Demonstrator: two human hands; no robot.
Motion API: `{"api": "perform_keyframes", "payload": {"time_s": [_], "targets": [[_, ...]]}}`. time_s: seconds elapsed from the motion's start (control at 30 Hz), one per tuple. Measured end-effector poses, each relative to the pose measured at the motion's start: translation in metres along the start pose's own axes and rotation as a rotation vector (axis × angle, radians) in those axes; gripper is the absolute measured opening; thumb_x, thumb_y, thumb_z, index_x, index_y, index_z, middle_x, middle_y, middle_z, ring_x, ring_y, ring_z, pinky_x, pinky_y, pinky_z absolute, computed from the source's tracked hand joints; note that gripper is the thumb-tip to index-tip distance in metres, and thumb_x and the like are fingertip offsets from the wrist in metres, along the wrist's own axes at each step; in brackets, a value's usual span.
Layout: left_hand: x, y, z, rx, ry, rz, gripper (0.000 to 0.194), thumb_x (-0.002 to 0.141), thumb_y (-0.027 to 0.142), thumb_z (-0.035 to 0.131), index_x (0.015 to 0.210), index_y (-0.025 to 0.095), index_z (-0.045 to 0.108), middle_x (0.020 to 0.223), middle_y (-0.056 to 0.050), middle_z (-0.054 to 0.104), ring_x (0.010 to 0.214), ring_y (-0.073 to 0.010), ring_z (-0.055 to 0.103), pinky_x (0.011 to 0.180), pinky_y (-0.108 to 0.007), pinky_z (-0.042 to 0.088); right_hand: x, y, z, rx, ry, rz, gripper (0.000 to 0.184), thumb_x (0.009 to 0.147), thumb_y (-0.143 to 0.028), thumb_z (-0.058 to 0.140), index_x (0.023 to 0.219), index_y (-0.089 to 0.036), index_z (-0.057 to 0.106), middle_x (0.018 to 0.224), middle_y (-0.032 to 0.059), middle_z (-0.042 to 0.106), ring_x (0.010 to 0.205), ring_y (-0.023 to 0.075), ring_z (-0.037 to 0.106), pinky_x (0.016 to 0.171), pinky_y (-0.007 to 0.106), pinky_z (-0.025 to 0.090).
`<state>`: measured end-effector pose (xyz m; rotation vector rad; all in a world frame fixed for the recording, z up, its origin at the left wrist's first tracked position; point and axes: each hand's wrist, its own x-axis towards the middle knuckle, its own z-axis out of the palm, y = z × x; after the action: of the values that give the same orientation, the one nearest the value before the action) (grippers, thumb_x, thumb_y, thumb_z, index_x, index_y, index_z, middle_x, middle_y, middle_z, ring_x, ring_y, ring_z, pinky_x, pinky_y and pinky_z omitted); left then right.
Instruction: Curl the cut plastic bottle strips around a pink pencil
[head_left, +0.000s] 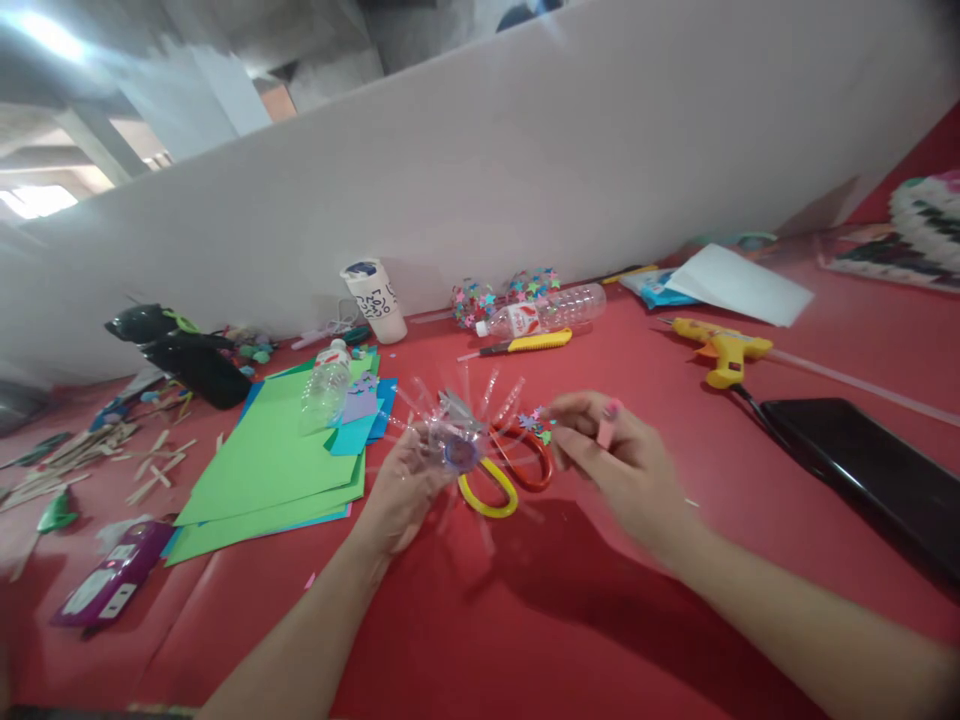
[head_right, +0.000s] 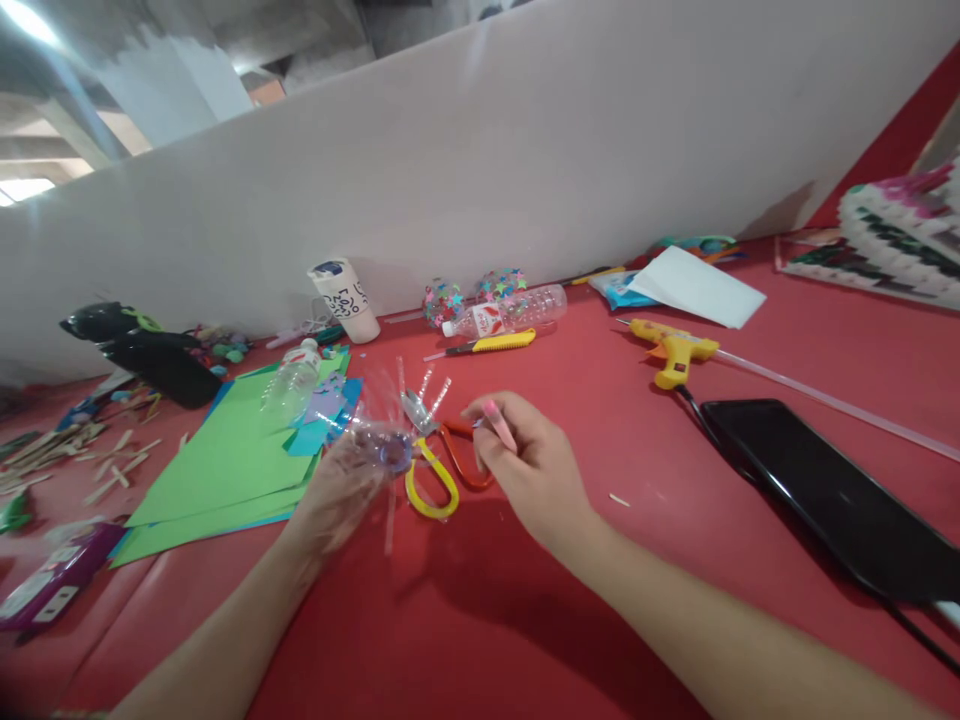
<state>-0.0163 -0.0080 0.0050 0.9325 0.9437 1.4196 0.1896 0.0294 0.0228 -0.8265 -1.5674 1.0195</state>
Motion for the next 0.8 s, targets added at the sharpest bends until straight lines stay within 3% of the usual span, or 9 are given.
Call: {"api": "perform_keyframes", "payload": {"time_s": [0.13,0.23,0.33,0.43,0.5,0.8], "targets": [[-0.001,-0.004,-0.001,-0.032,-0.059,-0.110,0.037,0.062,0.012,0.076,0.095,0.019,0.061,0.093,-0.004,0.071,0.087,-0.0183,0.067,0.083,-0.029,0.049,0.004,0.005,0.007,0.218,-0.113,0.224,0.013,0.082,-0.025,0.050,0.091,-0.017,0.055,0.053,-0.0038,0.057,0.040,0.0072,0.038,0.039,0.020,0.027],[-0.001,-0.006,-0.001,-0.046,-0.121,-0.161,0.033,0.066,0.012,0.073,0.095,0.018,0.060,0.097,-0.006,0.070,0.091,-0.0201,0.066,0.082,-0.029,0.049,0.002,0.002,0.007,0.241,-0.018,0.160,0.010,0.083,-0.027,0.050,0.086,-0.018,0.053,0.049,-0.0058,0.051,0.041,0.0079,0.041,0.040,0.020,0.029],[0.000,-0.006,-0.001,-0.048,-0.143,-0.177,0.029,0.068,0.011,0.071,0.094,0.018,0.060,0.097,-0.006,0.070,0.091,-0.0194,0.066,0.080,-0.027,0.049,0.004,-0.006,0.000,0.082,0.036,0.006,0.006,0.082,-0.022,0.051,0.078,-0.019,0.055,0.055,-0.0046,0.051,0.049,0.0091,0.046,0.047,0.021,0.036],[0.002,-0.005,-0.002,-0.028,-0.115,-0.209,0.028,0.068,0.011,0.072,0.093,0.017,0.060,0.097,-0.007,0.069,0.089,-0.0179,0.066,0.080,-0.026,0.049,0.011,-0.018,-0.005,-0.146,-0.062,-0.104,0.012,0.078,-0.017,0.054,0.067,-0.018,0.058,0.063,-0.0015,0.054,0.057,0.0108,0.049,0.053,0.023,0.039],[0.003,-0.005,-0.003,-0.006,-0.096,-0.235,0.030,0.066,0.010,0.072,0.093,0.017,0.060,0.095,-0.006,0.069,0.086,-0.0163,0.066,0.078,-0.024,0.049,0.015,-0.024,-0.005,-0.207,-0.134,-0.105,0.013,0.077,-0.016,0.053,0.066,-0.018,0.059,0.065,-0.0008,0.054,0.058,0.0113,0.050,0.053,0.023,0.040],[0.008,-0.008,-0.011,0.054,-0.178,-0.260,0.031,0.065,0.009,0.072,0.093,0.018,0.061,0.092,-0.004,0.067,0.080,-0.0141,0.064,0.077,-0.025,0.046,0.026,-0.024,0.005,-0.193,-0.376,0.165,0.012,0.076,-0.027,0.057,0.073,-0.017,0.062,0.066,-0.0013,0.054,0.056,0.0111,0.051,0.050,0.023,0.039]]}}
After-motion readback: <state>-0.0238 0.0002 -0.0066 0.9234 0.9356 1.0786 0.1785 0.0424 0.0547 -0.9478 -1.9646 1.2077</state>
